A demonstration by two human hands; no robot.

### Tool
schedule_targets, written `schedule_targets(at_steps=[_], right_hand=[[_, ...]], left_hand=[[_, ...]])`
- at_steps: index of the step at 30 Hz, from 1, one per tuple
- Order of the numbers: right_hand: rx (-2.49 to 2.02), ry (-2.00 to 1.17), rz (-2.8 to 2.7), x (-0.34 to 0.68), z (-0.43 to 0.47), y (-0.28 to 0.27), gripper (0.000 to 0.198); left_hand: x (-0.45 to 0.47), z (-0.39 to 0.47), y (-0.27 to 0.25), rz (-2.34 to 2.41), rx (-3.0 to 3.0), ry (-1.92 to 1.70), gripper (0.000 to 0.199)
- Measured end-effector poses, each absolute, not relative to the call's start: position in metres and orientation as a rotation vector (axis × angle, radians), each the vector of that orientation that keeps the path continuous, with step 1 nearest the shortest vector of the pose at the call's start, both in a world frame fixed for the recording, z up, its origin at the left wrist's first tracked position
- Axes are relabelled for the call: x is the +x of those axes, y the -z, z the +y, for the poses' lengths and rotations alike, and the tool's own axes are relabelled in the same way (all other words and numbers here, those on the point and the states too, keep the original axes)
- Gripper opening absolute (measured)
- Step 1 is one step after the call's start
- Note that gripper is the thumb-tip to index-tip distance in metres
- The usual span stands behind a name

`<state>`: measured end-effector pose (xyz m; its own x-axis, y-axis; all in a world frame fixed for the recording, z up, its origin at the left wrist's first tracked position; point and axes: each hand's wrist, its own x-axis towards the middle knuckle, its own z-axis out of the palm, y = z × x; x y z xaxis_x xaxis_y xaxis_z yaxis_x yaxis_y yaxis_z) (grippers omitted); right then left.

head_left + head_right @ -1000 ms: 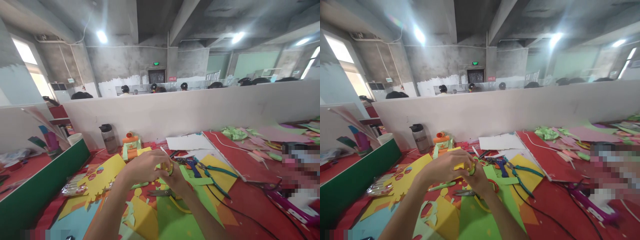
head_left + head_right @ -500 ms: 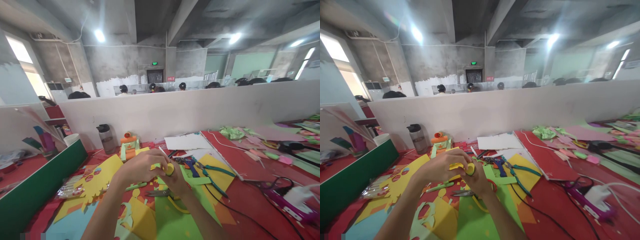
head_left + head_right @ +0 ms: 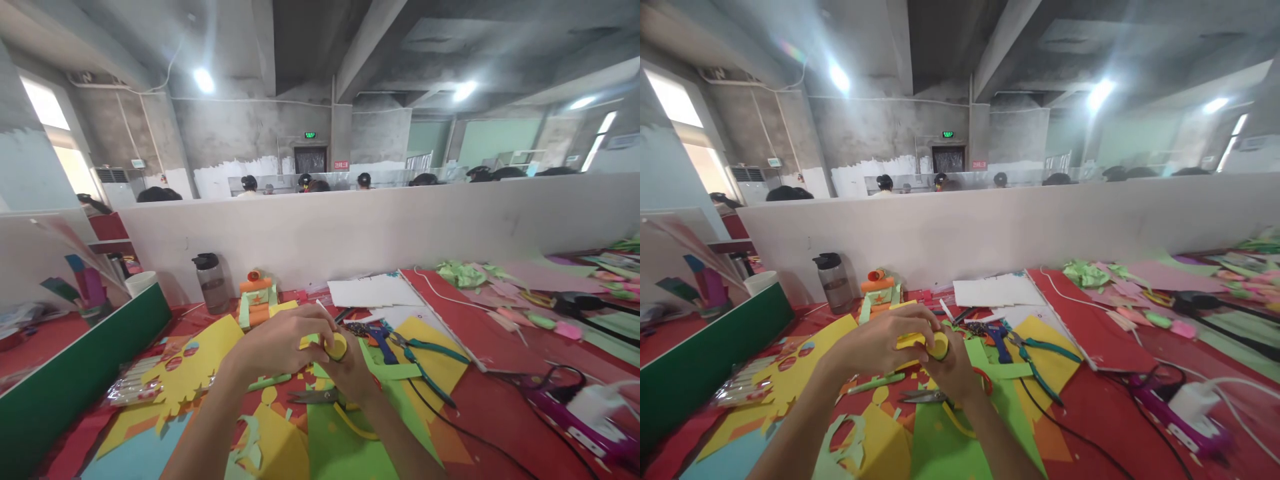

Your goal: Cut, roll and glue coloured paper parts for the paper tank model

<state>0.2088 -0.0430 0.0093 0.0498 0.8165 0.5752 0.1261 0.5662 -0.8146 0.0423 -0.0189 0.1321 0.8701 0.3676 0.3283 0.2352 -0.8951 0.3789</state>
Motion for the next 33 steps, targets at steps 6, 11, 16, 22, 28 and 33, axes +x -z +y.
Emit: schedule_targets(at_steps=[6, 11, 16, 22, 28, 33], right_hand=[[-0.840, -0.695, -1.452, 0.209, -0.041, -0.009, 0.021], [-0.839, -0.712, -1.431, 0.208, -0.039, -0.007, 0.020], [-0.913, -0.664, -1.345, 0.206, -0.040, -0.005, 0.018], [-0.820, -0.845, -1.281, 0.207, -0.037, -0.016, 0.021], [-0.537, -0.943, -0.839, 0.214, -0.035, -0.032, 0.037], [-0.458, -1.007, -0.607, 0.222, -0.033, -0.035, 0.037]], left_hand=[[0.044, -0.021, -0.135, 0.445, 2.744, -0.538, 0.009], [0.046, -0.019, -0.133, 0.427, 2.795, -0.569, 0.005], [0.046, -0.016, -0.129, 0.442, 2.812, -0.580, 0.004], [0.048, -0.017, -0.131, 0.607, 2.625, -0.714, 0.010], [0.047, 0.010, -0.103, 0.942, 2.301, -0.684, 0.011], [0.050, 0.023, -0.080, 0.885, 2.222, -0.401, 0.005]])
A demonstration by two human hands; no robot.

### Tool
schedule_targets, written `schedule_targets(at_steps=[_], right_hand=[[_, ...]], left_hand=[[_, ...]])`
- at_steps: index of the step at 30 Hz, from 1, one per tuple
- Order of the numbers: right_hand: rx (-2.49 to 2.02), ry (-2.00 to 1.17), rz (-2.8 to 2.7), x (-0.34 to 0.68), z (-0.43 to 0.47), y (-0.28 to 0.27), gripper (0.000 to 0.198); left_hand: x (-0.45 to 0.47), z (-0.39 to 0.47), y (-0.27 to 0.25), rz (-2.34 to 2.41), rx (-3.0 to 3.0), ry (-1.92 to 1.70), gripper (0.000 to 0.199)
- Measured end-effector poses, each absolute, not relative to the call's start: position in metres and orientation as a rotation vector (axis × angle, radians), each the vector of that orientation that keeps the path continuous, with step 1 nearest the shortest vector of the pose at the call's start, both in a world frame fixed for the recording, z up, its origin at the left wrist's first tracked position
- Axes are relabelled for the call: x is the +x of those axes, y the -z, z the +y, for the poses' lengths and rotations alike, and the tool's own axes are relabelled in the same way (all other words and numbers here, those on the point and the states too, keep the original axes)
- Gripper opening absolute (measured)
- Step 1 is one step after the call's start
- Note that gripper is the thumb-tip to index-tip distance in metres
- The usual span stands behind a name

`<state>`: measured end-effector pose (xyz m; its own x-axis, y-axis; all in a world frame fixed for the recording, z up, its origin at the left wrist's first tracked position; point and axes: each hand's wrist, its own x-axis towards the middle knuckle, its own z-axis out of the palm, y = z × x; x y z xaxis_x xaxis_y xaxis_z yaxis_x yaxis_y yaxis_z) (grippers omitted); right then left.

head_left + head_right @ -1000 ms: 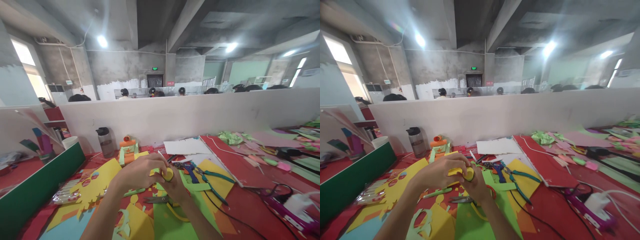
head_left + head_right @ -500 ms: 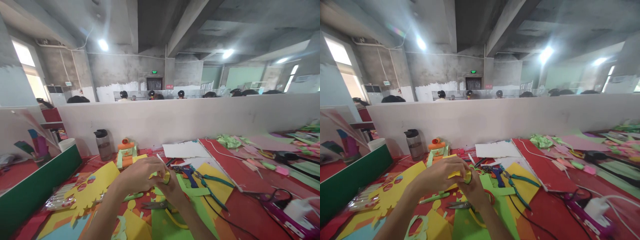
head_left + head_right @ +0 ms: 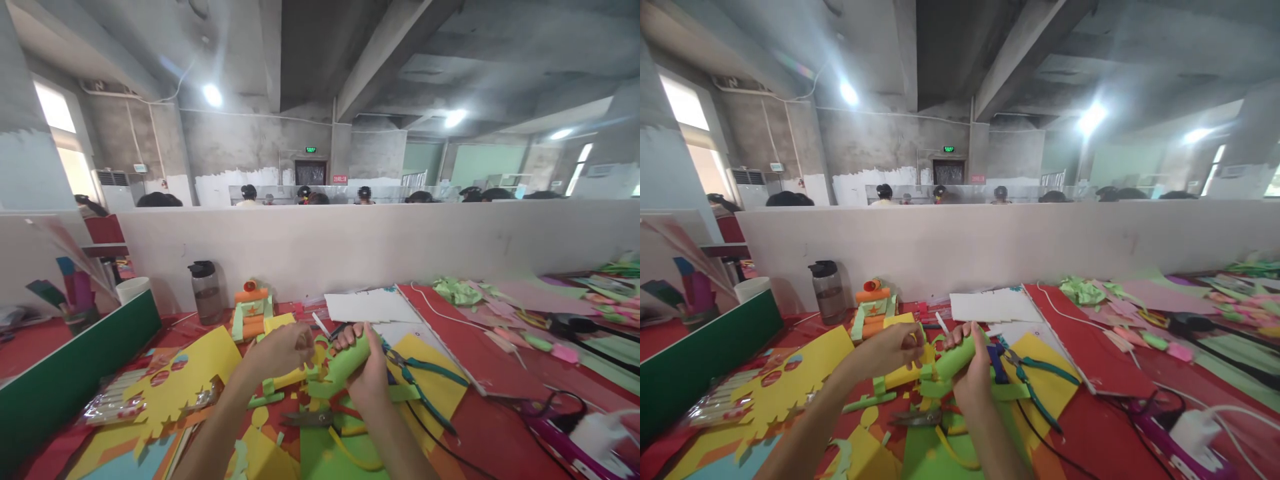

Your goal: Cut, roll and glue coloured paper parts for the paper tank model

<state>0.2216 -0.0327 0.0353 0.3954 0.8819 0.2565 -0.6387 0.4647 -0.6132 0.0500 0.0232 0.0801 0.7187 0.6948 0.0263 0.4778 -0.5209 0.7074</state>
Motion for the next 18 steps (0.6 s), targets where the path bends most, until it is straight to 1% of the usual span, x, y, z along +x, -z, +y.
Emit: schedule_targets(at_steps=[4, 8, 12, 18], right_hand=[[-0.587, -0.906, -0.504, 0.220, -0.032, -0.030, 0.037], [-0.670, -0.598, -0.615, 0.216, -0.033, -0.025, 0.038], [-0.620, -0.338, -0.809, 0.217, -0.034, -0.020, 0.034], [-0.676, -0.135, -0.972, 0.219, -0.038, -0.019, 0.024]], left_hand=[[0.056, 0.016, -0.085, 0.895, 2.148, -0.327, 0.017], [0.059, 0.006, -0.097, 0.879, 2.000, -0.286, 0.022], [0.062, 0.005, -0.098, 0.904, 1.969, -0.279, 0.020], [0.065, 0.009, -0.089, 0.823, 1.901, -0.227, 0.010]])
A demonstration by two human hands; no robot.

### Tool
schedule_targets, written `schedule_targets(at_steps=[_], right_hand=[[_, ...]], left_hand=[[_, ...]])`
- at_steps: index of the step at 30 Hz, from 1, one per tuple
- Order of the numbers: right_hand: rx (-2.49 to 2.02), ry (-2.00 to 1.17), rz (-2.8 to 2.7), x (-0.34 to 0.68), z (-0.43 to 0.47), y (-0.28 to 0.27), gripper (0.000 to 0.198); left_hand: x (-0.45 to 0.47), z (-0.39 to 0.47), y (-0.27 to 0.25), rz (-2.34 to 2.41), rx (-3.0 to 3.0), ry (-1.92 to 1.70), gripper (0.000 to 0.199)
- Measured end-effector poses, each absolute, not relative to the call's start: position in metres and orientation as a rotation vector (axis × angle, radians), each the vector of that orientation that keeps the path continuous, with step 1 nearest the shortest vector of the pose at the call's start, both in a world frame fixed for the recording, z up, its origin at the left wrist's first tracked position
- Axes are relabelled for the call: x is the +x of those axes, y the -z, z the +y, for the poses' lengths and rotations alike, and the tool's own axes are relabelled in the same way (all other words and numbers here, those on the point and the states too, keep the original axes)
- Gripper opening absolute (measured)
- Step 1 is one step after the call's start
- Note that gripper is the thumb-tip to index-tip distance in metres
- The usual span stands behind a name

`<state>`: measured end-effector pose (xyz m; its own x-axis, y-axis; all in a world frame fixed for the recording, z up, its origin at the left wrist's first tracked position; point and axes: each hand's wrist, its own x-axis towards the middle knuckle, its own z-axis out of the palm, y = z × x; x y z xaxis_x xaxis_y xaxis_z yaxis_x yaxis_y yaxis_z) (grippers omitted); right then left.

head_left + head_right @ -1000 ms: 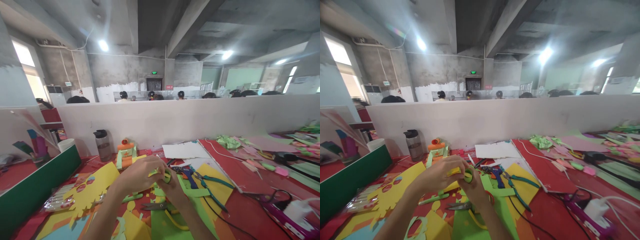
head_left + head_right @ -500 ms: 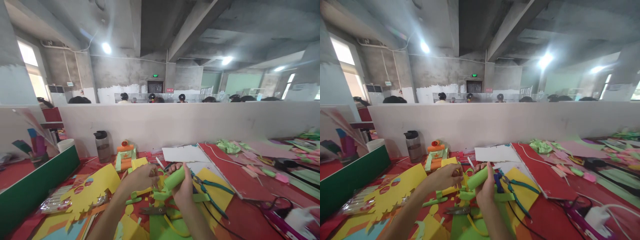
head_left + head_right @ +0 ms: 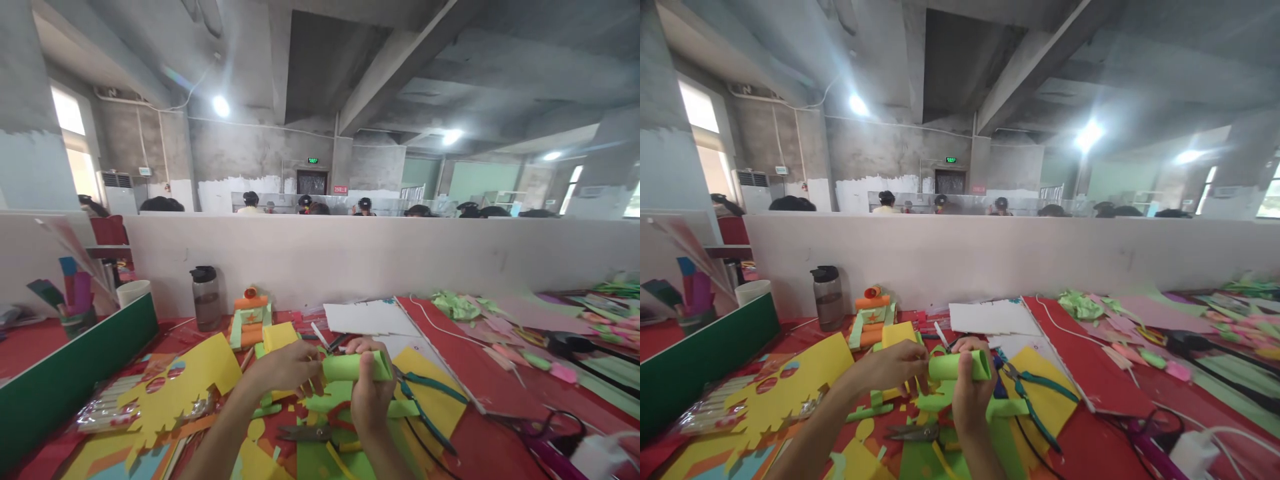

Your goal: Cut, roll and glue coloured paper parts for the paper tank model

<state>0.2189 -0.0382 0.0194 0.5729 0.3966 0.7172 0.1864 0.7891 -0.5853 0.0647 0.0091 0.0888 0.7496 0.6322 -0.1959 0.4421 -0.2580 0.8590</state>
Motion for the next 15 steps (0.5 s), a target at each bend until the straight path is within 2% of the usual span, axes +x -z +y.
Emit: schedule_targets(at_steps=[7, 15], right_hand=[[-0.686, -0.006, -1.087, 0.213, -0.049, -0.034, 0.017], [-0.658, -0.010, -1.093, 0.215, -0.047, -0.035, 0.012]], left_hand=[[0.061, 0.004, -0.100, 0.780, 1.817, -0.250, 0.010], [0.056, 0.009, -0.103, 0.724, 1.808, -0.299, 0.010]])
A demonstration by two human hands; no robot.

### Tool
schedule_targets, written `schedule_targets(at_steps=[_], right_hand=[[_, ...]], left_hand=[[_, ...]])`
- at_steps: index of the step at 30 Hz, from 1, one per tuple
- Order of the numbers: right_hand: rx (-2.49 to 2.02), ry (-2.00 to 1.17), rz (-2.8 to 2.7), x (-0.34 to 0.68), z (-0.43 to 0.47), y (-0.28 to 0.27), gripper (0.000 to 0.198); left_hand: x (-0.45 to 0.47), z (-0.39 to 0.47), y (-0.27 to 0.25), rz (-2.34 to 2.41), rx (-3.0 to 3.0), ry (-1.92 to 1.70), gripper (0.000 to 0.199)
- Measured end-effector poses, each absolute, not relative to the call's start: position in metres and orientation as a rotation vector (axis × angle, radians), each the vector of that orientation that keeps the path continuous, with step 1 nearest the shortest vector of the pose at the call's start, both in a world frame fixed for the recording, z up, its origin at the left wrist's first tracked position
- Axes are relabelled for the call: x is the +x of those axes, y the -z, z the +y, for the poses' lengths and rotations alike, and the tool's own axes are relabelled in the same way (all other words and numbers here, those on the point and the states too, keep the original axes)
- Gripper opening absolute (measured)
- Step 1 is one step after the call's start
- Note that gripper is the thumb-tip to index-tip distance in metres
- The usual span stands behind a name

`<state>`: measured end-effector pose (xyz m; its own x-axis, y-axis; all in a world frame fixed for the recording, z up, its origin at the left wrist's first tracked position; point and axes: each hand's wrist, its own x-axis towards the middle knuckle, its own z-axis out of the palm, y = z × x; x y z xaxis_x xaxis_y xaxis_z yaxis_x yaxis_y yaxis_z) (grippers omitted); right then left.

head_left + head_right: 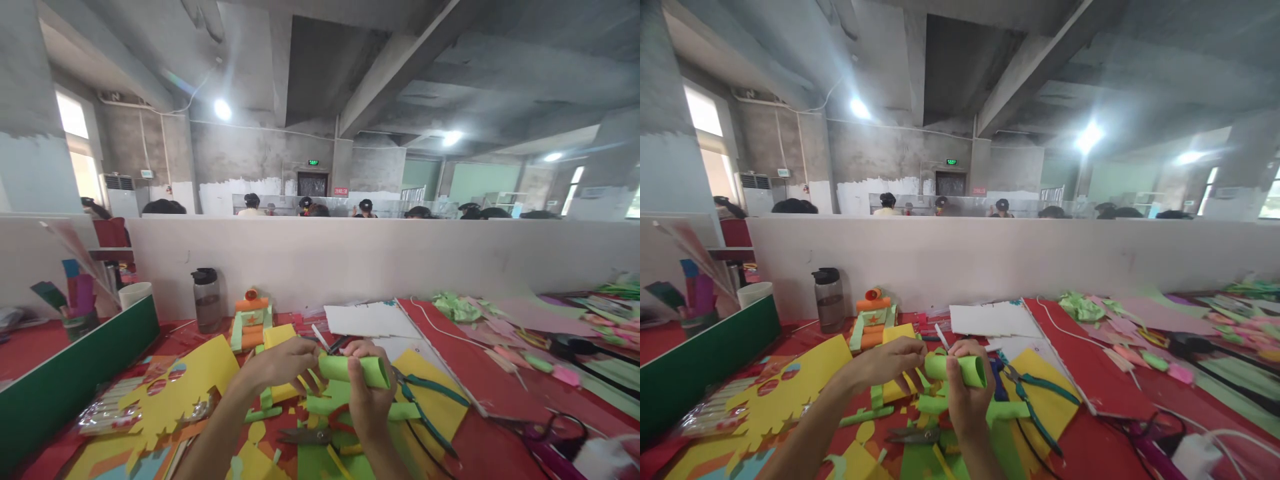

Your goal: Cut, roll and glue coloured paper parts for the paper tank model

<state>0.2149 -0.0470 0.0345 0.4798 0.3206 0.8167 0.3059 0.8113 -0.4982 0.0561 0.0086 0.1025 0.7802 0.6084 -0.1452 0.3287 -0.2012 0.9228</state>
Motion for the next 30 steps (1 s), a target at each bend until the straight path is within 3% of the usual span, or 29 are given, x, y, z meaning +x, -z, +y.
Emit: schedule_targets(at_steps=[17, 30], right_hand=[[-0.693, 0.010, -1.143, 0.214, -0.050, -0.034, 0.011], [-0.666, -0.468, -0.842, 0.216, -0.039, -0.030, 0.021]], left_hand=[[0.052, 0.004, -0.107, 0.831, 2.176, -0.344, 0.012], [0.052, 0.006, -0.109, 0.663, 1.916, -0.446, 0.015]])
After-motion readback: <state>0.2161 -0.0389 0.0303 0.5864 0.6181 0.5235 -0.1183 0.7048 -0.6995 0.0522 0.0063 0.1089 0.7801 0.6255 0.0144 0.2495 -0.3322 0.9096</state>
